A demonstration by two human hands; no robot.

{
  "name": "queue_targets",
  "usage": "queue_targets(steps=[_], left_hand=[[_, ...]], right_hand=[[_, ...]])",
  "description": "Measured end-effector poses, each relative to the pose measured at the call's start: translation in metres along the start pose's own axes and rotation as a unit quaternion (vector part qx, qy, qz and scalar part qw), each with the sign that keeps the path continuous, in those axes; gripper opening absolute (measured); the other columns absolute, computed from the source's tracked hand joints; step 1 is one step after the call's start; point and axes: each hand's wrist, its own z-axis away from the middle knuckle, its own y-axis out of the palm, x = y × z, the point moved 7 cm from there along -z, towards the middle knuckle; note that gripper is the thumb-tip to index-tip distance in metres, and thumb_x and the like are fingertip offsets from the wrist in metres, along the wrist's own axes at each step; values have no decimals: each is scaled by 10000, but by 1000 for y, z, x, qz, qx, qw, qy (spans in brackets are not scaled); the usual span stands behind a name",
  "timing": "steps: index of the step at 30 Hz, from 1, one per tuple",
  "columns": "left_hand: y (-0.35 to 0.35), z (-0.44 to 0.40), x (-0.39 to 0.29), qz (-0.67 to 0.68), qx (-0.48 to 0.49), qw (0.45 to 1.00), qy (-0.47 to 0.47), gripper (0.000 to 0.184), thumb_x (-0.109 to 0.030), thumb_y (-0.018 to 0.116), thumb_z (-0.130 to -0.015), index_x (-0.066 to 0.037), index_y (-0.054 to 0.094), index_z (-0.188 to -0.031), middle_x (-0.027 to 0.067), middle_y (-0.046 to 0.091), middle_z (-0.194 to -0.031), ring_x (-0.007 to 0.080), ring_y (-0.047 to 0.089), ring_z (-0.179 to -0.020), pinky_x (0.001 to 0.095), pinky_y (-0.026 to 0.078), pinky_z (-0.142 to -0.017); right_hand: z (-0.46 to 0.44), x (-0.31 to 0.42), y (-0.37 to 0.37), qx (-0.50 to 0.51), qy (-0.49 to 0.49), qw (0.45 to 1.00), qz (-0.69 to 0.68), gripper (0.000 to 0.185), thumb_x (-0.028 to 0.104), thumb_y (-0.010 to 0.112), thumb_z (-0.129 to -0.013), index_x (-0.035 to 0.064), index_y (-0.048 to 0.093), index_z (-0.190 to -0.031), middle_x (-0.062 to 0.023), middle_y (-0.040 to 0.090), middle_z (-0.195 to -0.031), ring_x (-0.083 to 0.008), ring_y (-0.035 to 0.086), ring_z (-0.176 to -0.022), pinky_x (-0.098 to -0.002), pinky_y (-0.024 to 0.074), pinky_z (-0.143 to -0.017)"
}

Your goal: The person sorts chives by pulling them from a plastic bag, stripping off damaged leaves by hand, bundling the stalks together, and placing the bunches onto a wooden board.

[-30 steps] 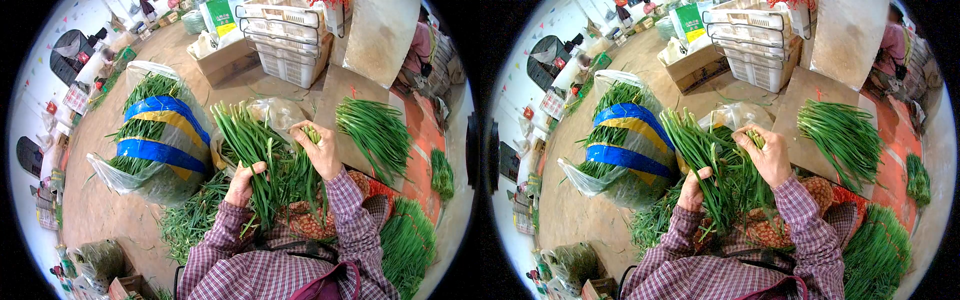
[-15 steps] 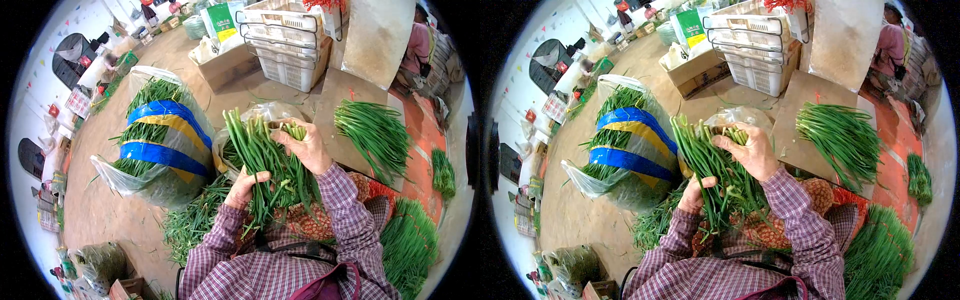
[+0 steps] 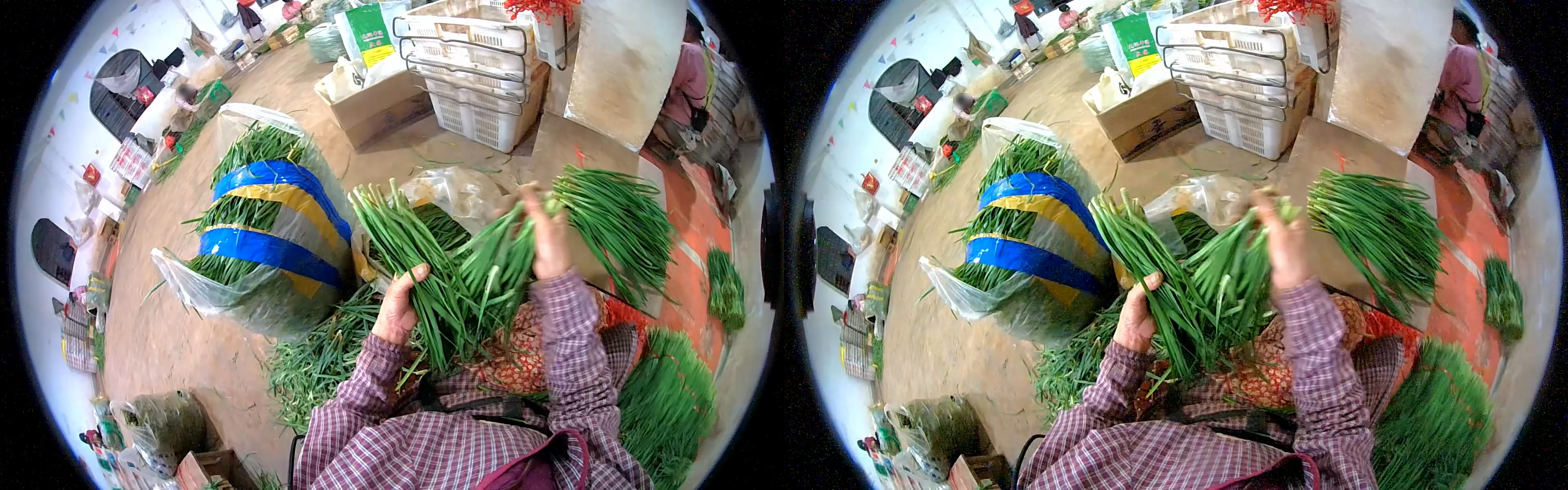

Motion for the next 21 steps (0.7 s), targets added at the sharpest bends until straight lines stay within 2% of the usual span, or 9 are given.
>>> queue_targets(steps=[1,3,6,9,13,15,17,20,21], left_hand=[[-4,-1,-3,3,3,1000,7,402,-188,650,-784,26,548,-1109,123,626,-1045,222,634,-891,361,541,-792],[-20,-4,-12,-11,-1,999,30,403,-203,642,-792,37,551,-1102,132,635,-1009,224,644,-855,359,554,-751],[-20,1,-28,-38,-13,999,36,337,-96,669,-766,-17,568,-1078,80,648,-949,185,644,-814,321,549,-732],[-4,7,-37,-131,-46,988,73,367,-37,720,-713,-34,581,-1053,52,646,-920,153,634,-777,309,547,-687],[5,8,-25,-164,-52,983,70,348,-24,721,-714,-25,588,-1036,53,648,-905,145,629,-743,302,546,-637],[18,13,-24,-180,-64,980,55,334,-23,713,-729,-19,589,-1039,51,650,-907,135,625,-756,289,537,-662],[20,11,-20,-222,-37,969,100,318,-36,711,-745,-18,595,-1041,43,653,-915,116,614,-782,267,515,-714],[20,14,-15,-246,-25,962,113,332,-20,712,-735,-14,591,-1044,40,653,-922,122,617,-791,275,521,-720],[19,14,-10,-197,-10,977,86,341,-33,704,-745,-15,580,-1062,50,648,-953,135,624,-795,281,526,-728]], right_hand=[[-14,-9,-26,-68,-48,997,1,478,455,638,-811,70,551,-1082,-15,646,-776,-109,611,-699,-265,524,-625],[-2,39,-47,-129,-38,989,-66,400,414,644,-818,85,574,-1035,-15,618,-746,-92,595,-644,-247,519,-595],[-6,79,-70,-119,-211,969,57,374,394,648,-818,73,599,-1002,-31,598,-727,-74,571,-587,-216,496,-491],[16,88,-15,-76,-207,956,192,378,403,636,-826,59,602,-979,-17,598,-700,-72,560,-569,-212,469,-450],[31,67,63,124,-158,965,170,467,476,665,-781,33,608,-918,-27,605,-720,-87,553,-550,-224,475,-471],[26,44,81,157,-126,961,189,539,535,680,-738,20,606,-880,-29,596,-678,-106,558,-544,-246,486,-497],[37,59,94,143,-197,940,239,447,414,730,-749,13,615,-909,16,566,-665,-51,509,-557,-195,407,-469],[37,60,98,141,-199,934,261,330,326,701,-797,15,625,-879,25,552,-655,-43,488,-555,-198,390,-481],[34,52,95,154,-145,953,218,279,286,682,-813,19,629,-870,28,552,-651,-39,492,-557,-197,395,-481]])
